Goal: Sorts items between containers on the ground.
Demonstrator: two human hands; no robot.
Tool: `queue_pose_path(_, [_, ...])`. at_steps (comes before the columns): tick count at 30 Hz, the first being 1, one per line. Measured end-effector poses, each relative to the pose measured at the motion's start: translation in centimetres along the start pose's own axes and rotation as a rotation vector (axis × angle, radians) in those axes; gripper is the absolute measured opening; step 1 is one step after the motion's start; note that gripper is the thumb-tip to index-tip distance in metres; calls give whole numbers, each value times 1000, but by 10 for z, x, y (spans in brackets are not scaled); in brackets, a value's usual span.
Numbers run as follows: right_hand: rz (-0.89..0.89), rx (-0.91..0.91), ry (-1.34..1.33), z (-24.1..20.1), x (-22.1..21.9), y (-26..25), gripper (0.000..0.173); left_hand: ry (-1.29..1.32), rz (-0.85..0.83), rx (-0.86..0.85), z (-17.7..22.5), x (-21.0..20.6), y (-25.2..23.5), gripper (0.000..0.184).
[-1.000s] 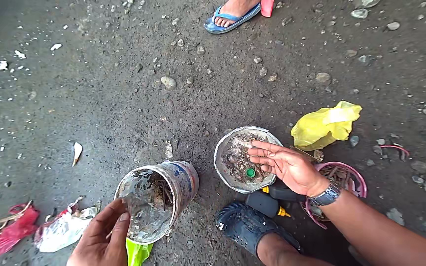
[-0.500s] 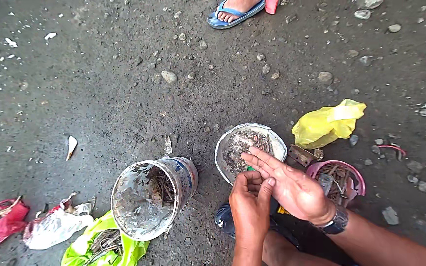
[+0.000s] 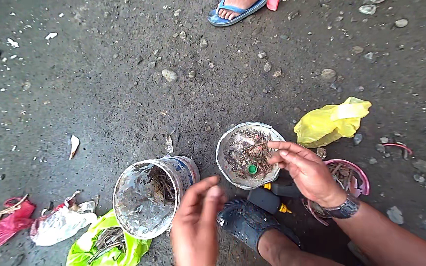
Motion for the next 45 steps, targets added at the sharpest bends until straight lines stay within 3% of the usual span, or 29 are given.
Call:
queue_pose_path(5, [108,92,434,-10,16,-13,15,-120,179,-138,26,107,-7,10])
queue_pose_path(8, [138,202,758,-2,16,-25,14,-205,274,-157,32,147,-4,11])
queue_pose_path(11, [125,282,1043,10,11,-32,17,-316,405,-114,36,171,1,8])
queue_pose_path(14, [83,327,1261,19,7,-37,17,-383,431,-87,32,181,2,11])
queue_pose_path(19, [-53,272,1341,21,0,-42,20,-345,471,-189,31,179,4,12])
queue_pose_path(21, [-72,281,1329,18,5,-45,20,-349,561,-133,27,197,10,11])
queue_pose_path(25, [-105,326,1251,26,21,-54,23,-588,828,149,-4,279,40,13])
queue_pose_path(28, [-106,274,1249,30,32,-54,23,-665,708,468,-74,323,58,29])
queue_pose_path(30, [-111,252,1238,30,30,-56,21,-653,713,532,-103,334,68,35])
queue_pose_path(34, [-74,329,1291,31,39,-58,26,-559,862,361,-75,306,64,30])
queue_pose_path(38, [-48,292,1420,13,18,-55,33,-439,749,-18,1,255,34,26])
queue_pose_path(42, [-56,246,1511,22,1,-57,56,-263,413,-400,51,176,15,15])
queue_pose_path(45, [-16,128,1608,37,0,-63,53,-183,5,-395,47,87,7,16])
Point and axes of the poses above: each hand's wrist, its own y-axis away from the middle knuckle, its own x-axis out of the back of the hand, z = x × y, the point moved 3 cm from there along -y, towards the middle knuckle, and after that the axes turned 6 degrees about -x, right-handed, at the moved point
